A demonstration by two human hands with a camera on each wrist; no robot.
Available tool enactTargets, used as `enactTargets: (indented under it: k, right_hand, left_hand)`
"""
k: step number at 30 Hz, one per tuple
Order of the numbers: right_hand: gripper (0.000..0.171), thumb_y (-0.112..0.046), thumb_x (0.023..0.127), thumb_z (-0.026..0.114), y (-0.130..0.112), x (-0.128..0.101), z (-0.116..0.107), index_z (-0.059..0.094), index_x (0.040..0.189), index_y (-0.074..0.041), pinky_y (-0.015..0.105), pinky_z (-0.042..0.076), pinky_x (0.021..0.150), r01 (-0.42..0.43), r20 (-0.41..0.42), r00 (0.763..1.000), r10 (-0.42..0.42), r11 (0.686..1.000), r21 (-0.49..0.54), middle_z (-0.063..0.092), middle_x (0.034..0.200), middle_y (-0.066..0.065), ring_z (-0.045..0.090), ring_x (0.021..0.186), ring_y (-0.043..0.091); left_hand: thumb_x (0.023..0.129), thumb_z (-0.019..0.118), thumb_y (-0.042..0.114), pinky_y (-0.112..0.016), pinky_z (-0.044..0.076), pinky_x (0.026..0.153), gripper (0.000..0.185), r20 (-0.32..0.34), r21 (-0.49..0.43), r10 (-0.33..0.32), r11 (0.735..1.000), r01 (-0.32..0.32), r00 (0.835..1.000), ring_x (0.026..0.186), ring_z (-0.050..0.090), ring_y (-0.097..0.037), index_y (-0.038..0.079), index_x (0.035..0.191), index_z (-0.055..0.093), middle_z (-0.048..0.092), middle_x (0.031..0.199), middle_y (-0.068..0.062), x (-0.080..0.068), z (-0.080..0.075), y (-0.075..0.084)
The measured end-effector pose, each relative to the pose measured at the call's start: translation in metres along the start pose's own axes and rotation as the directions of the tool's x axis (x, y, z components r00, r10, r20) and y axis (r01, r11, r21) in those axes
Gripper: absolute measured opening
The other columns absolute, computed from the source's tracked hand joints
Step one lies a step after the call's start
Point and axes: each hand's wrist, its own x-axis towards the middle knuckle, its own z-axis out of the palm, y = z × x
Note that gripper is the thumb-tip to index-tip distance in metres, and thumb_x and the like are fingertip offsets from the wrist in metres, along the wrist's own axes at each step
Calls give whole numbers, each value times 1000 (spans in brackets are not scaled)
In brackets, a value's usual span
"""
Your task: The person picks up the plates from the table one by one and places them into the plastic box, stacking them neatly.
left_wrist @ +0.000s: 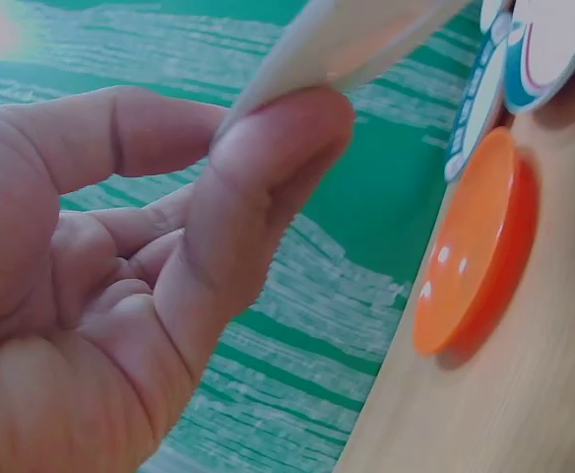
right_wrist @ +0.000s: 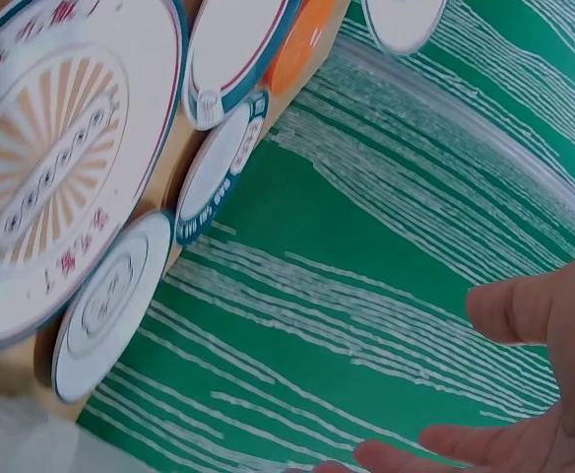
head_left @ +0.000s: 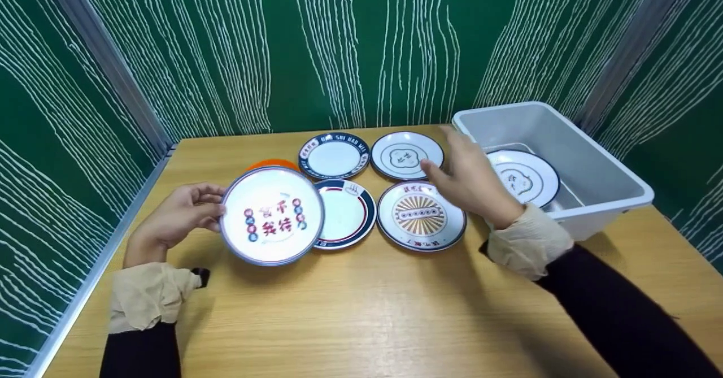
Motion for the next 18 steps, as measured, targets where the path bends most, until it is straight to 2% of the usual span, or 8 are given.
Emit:
enactTargets:
  k: [4,10,18]
  right_hand:
    - [75,-34,102,63,-5,1,14,27,158,0,60,30,120,-18,17,1000,18,1000,14,36,157,27,34,146,43]
    - [69,-41,104,56,-12,3,33,33,156,0,57,35,117,-36,22,999,35,998,60,42,153,25,40,142,40]
    - [69,-56,105,44,-22,7,56,37,156,-9,49,51,105,-86,84,994,69,971,224,48,149,17,53,131,33]
  left_hand:
    - [98,60,1,-36,63,81,43,-22,-45,-16,999,15,1000,97,65,-26,-8,138,46,56,124,-24,4,13,6]
    - [95,59,-1,-37,63,81,44,-52,-83,-1,997,-3,999,100,63,-29,-5,137,45,50,127,-22,10,33,16]
    - [94,60,-3,-37,63,81,44,-64,-123,8,992,-15,998,100,63,-30,-2,135,44,47,128,-21,17,54,21]
